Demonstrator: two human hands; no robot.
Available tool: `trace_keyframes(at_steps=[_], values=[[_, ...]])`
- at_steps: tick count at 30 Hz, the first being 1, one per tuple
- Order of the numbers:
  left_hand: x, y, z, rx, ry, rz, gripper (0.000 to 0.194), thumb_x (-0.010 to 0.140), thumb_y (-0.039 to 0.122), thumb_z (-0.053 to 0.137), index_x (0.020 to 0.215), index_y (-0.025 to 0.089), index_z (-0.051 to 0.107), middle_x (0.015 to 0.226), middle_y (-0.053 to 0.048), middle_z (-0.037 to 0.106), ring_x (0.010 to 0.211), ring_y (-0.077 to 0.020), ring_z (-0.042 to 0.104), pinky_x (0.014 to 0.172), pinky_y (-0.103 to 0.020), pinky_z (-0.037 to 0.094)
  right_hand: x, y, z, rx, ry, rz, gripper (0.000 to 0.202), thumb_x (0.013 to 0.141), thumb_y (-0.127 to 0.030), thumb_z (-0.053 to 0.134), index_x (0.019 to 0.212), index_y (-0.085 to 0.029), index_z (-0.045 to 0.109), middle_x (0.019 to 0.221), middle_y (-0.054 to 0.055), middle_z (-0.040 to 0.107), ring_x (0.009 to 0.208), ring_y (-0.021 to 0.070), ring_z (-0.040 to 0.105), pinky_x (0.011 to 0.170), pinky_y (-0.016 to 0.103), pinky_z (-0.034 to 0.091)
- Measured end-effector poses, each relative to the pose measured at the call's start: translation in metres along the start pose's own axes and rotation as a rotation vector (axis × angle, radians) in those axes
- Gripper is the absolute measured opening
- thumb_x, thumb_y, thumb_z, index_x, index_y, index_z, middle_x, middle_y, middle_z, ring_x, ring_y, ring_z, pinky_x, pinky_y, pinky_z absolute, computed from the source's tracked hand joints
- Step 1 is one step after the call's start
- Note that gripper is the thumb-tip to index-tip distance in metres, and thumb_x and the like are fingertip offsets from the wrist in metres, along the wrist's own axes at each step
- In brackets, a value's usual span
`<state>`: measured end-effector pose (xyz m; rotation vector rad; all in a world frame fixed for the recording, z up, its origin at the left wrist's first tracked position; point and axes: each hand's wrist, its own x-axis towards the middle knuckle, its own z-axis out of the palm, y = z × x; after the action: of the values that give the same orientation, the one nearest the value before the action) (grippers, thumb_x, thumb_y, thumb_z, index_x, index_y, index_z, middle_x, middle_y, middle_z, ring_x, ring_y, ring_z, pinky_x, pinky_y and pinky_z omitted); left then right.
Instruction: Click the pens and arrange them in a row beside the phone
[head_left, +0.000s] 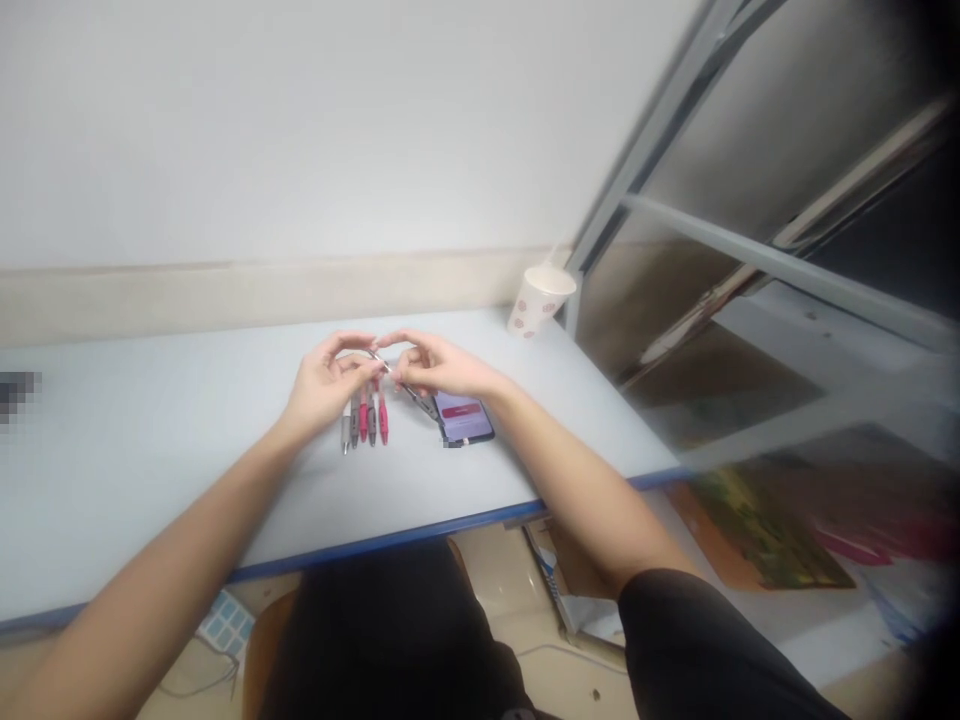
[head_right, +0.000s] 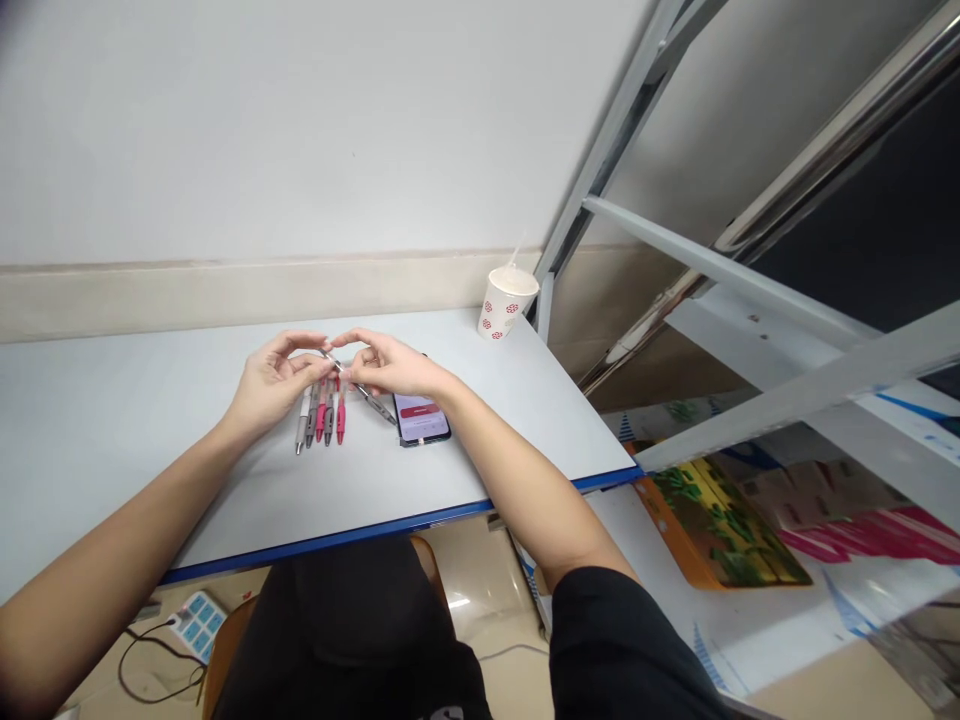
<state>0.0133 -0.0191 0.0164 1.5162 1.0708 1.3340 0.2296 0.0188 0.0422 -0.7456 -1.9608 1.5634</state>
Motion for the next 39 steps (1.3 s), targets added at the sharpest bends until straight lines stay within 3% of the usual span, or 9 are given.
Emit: trace_keyframes(at_steps=[3,8,13,18,21,24,26,31,39], values=[[0.005,-0.001,-0.007,0.117,0.145,0.055,0.038,0.085,0.046,0.077,0.110,0.019,0.066,0.108,-0.008,0.072,0.078,-0.0167,0.071,0.076,-0.034,0.059,0.001,0.001,0.002,0.013,0.108,0.020,0.051,0.084,-0.012,0.061,0.133,-0.022,0.053,0.073,-0.007,0.064,0.049,0.0084,0.053,0.047,0.021,0.045],[0.013,-0.008,-0.023,0.324,0.221,0.022,0.032,0.093,0.050,0.064,0.101,0.019,0.068,0.086,-0.005,0.070,0.075,-0.0178,0.065,0.073,-0.032,0.053,0.002,0.004,0.003,0.010,0.211,0.035,0.045,0.073,-0.008,0.057,0.115,-0.023,0.054,0.066,-0.009,0.059,0.043,0.0085,0.053,0.042,0.020,0.045],[0.007,-0.010,-0.021,0.601,0.030,-0.016,0.029,0.094,0.047,0.058,0.093,0.020,0.069,0.072,-0.001,0.066,0.066,-0.0188,0.060,0.067,-0.031,0.045,0.005,0.009,0.002,0.061,0.235,-0.051,0.049,0.071,-0.013,0.061,0.118,-0.024,0.050,0.068,-0.011,0.061,0.046,0.0097,0.058,0.045,0.022,0.053],[-0.003,0.004,-0.012,0.822,-0.184,-0.044,0.032,0.097,0.050,0.053,0.085,0.023,0.066,0.064,-0.001,0.065,0.062,-0.0211,0.060,0.062,-0.031,0.040,0.005,0.009,0.000,0.068,0.196,-0.053,0.045,0.077,-0.014,0.062,0.119,-0.023,0.050,0.067,-0.011,0.061,0.047,0.0084,0.058,0.049,0.021,0.054],[-0.007,0.013,-0.006,0.905,-0.211,-0.071,0.035,0.094,0.053,0.059,0.073,0.024,0.058,0.063,-0.002,0.066,0.061,-0.0224,0.061,0.059,-0.031,0.038,0.006,0.010,-0.002,0.099,0.201,-0.067,0.055,0.084,-0.016,0.062,0.135,-0.024,0.045,0.073,-0.009,0.063,0.051,0.0092,0.059,0.053,0.024,0.057],[-0.010,0.015,0.000,0.942,-0.235,-0.048,0.042,0.089,0.054,0.066,0.063,0.025,0.051,0.060,-0.001,0.066,0.057,-0.0218,0.061,0.057,-0.031,0.037,0.008,0.011,-0.004,0.097,0.225,-0.068,0.049,0.090,-0.016,0.060,0.136,-0.023,0.048,0.080,-0.005,0.065,0.056,0.0095,0.059,0.057,0.026,0.058],[-0.011,0.013,0.004,0.975,-0.253,-0.049,0.045,0.085,0.055,0.069,0.059,0.025,0.047,0.055,0.000,0.063,0.054,-0.0213,0.059,0.056,-0.031,0.035,0.009,0.013,-0.005,0.093,0.255,-0.071,0.047,0.089,-0.014,0.059,0.134,-0.023,0.049,0.083,-0.004,0.064,0.058,0.0095,0.059,0.058,0.026,0.059],[-0.012,0.012,0.014,1.077,-0.280,-0.118,0.043,0.086,0.056,0.068,0.064,0.026,0.048,0.060,-0.001,0.067,0.059,-0.0250,0.064,0.058,-0.031,0.036,0.012,0.015,-0.005,0.103,0.326,-0.040,0.067,0.084,-0.010,0.059,0.146,-0.025,0.038,0.081,-0.006,0.060,0.057,0.0112,0.059,0.053,0.026,0.056],[-0.013,0.013,0.014,1.104,-0.317,-0.150,0.030,0.091,0.054,0.064,0.086,0.025,0.055,0.074,-0.005,0.074,0.072,-0.0309,0.072,0.064,-0.034,0.042,0.011,0.015,-0.004,0.059,0.317,-0.061,0.034,0.091,-0.019,0.060,0.124,-0.022,0.052,0.071,-0.007,0.057,0.055,0.0112,0.055,0.053,0.026,0.054]])
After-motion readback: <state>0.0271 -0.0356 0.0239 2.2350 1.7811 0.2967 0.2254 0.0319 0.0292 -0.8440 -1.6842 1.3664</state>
